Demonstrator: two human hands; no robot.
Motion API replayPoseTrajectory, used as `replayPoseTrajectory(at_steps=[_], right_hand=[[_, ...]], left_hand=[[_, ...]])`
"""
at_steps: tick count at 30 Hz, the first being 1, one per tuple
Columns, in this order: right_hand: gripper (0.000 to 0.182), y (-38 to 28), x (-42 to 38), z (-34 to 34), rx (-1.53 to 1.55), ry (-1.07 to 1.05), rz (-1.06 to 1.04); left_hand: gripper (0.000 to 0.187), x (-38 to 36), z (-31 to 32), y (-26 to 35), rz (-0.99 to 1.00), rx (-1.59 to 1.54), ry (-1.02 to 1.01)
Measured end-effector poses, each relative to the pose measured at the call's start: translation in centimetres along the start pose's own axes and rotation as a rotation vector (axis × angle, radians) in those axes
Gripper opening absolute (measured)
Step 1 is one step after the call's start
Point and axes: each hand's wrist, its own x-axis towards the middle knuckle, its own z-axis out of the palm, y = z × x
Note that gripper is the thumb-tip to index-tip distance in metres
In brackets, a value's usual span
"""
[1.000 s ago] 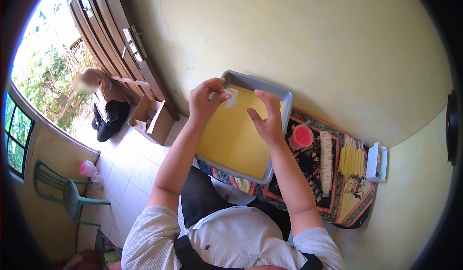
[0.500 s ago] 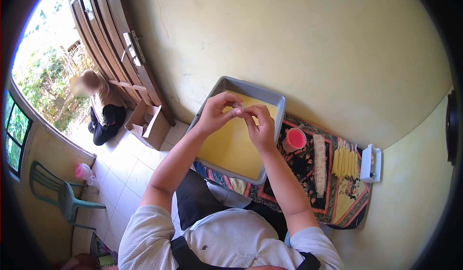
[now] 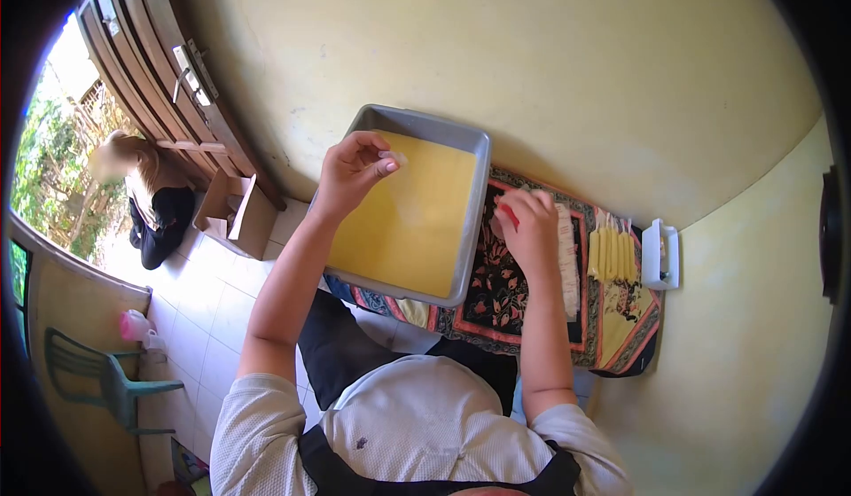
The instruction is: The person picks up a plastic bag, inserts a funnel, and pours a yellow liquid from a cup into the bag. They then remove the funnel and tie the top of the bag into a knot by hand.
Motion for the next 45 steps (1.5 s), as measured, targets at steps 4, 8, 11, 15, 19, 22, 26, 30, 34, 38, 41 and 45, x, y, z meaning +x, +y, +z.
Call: replayPoseTrajectory(at_steps=[4,8,11,15,19,22,26,30,34,38,41,45], right_hand=[[0.022,2.8,-5.4,1.5,-0.244,-0.220,0.104],[0.023,3.5,-6.9,1.7,-0.273,-0.177,0.111],[0.022,2.6,-6.0,1.2,-0.255,-0.131,0.122],[0.026,2.8,-4.6,0.4,-0.177,-0.181,0.113],[0.023,3.8,-3.8,0.2,-0.056,-0.278,0.144],[0.020,3.3,-2.7,-0.2,-0.125,-0.239,0.118],[0.023,2.8,-1.9,0.0,-0.169,-0.187,0.124],[0.024,2.4,-2.6,-0.5,-0.142,-0.219,0.172],[0.021,1.8,-4.1,-0.3,-0.102,-0.206,0.210],[0.020,2.0,-5.4,-0.7,-0.069,-0.235,0.219],[0.019,2.4,-5.6,-1.0,-0.059,-0.235,0.209],[0.018,2.9,-5.6,-0.7,-0.090,-0.173,0.162]], left_hand=[[0.029,-0.1,-0.1,0.1,-0.011,-0.016,0.001],[0.030,-0.1,-0.2,0.2,0.009,-0.039,-0.004],[0.031,0.1,-0.2,0.4,-0.016,0.003,-0.015],[0.032,0.1,-0.1,0.4,0.021,0.128,-0.045],[0.032,0.2,0.3,0.2,0.033,0.134,-0.017],[0.032,0.3,0.2,0.4,0.022,0.188,-0.026],[0.030,0.0,0.1,0.6,-0.004,0.132,-0.038],[0.027,-0.3,0.2,-0.3,0.021,0.073,-0.031],[0.024,-0.3,0.2,-0.6,0.059,0.047,-0.040],[0.020,-0.4,0.6,-0.5,0.073,0.055,-0.053],[0.020,-0.3,0.4,-0.6,0.054,0.078,-0.047],[0.025,-0.6,0.0,-0.8,-0.047,0.083,-0.039]])
